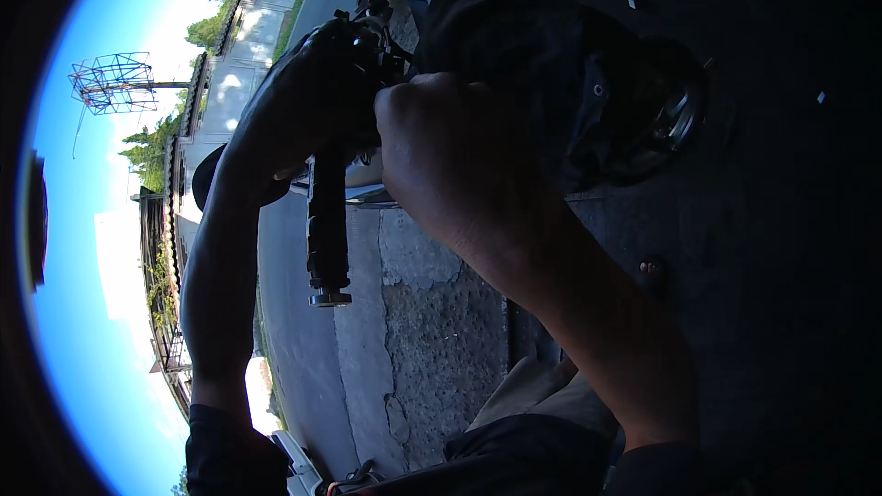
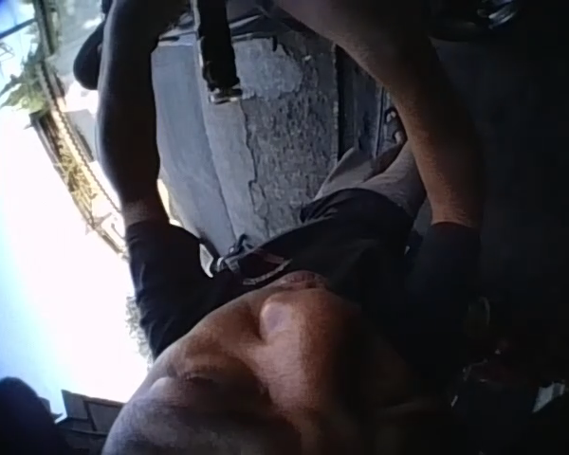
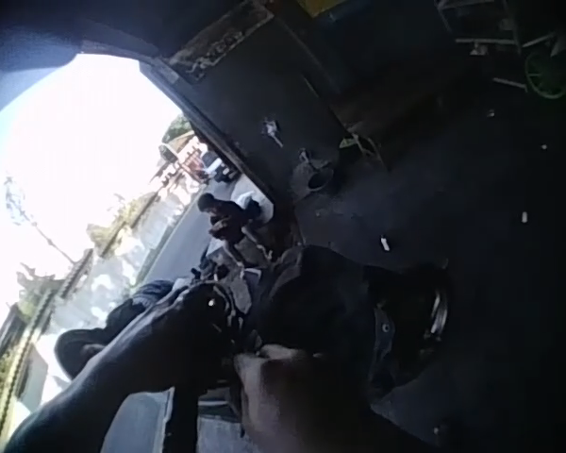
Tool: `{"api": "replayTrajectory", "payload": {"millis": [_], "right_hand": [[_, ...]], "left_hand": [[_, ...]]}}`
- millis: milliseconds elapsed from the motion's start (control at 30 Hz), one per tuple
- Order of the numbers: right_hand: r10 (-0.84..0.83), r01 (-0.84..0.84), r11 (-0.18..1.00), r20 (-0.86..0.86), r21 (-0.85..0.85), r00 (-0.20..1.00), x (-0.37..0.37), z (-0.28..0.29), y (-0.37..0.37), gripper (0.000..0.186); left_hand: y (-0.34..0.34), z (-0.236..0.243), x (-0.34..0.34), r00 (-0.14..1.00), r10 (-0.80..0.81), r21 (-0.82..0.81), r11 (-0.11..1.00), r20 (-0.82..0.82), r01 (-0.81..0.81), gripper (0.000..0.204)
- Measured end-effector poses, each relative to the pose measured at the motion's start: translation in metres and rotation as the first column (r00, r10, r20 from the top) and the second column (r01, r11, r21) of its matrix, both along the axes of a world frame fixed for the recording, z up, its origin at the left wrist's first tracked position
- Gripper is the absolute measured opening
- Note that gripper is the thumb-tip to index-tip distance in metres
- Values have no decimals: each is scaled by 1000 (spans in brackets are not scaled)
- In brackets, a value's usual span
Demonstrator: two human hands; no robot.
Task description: Repairing and maintaining the brake lever and master cylinder assembly on a motorcycle.
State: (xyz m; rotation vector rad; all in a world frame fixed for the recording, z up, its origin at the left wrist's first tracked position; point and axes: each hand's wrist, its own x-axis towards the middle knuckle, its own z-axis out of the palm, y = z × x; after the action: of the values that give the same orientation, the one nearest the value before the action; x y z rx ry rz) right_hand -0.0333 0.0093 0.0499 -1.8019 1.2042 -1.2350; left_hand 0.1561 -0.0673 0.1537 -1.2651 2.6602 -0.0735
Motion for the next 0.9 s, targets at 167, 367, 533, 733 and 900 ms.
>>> {"api": "replayTrajectory", "payload": {"millis": [167, 367, 533, 733, 900], "right_hand": [[-21, 20, 1000, 47, 23, 999, 3, 2, 7, 17], [42, -41, 999, 14, -27, 999, 1, 3, -10, 16], [36, -37, 999, -24, -39, 999, -2, 3, -12, 16], [83, -83, 996, 3, -34, 997, -6, -1, -16, 16], [87, -87, 996, -30, -6, 996, -7, 1, -15, 16]], "left_hand": [[1, 0, 0, 1000, -17, -6, 1000, 2, 17, 29], [5, 4, -10, 996, 82, -6, 997, 20, -82, 33], [7, 8, -14, 996, 84, -10, 996, 23, -84, 32], [6, 13, -12, 994, 8, -14, 1000, 111, -6, 27], [5, 10, -11, 999, 8, -23, 1000, 34, -7, 25]]}}
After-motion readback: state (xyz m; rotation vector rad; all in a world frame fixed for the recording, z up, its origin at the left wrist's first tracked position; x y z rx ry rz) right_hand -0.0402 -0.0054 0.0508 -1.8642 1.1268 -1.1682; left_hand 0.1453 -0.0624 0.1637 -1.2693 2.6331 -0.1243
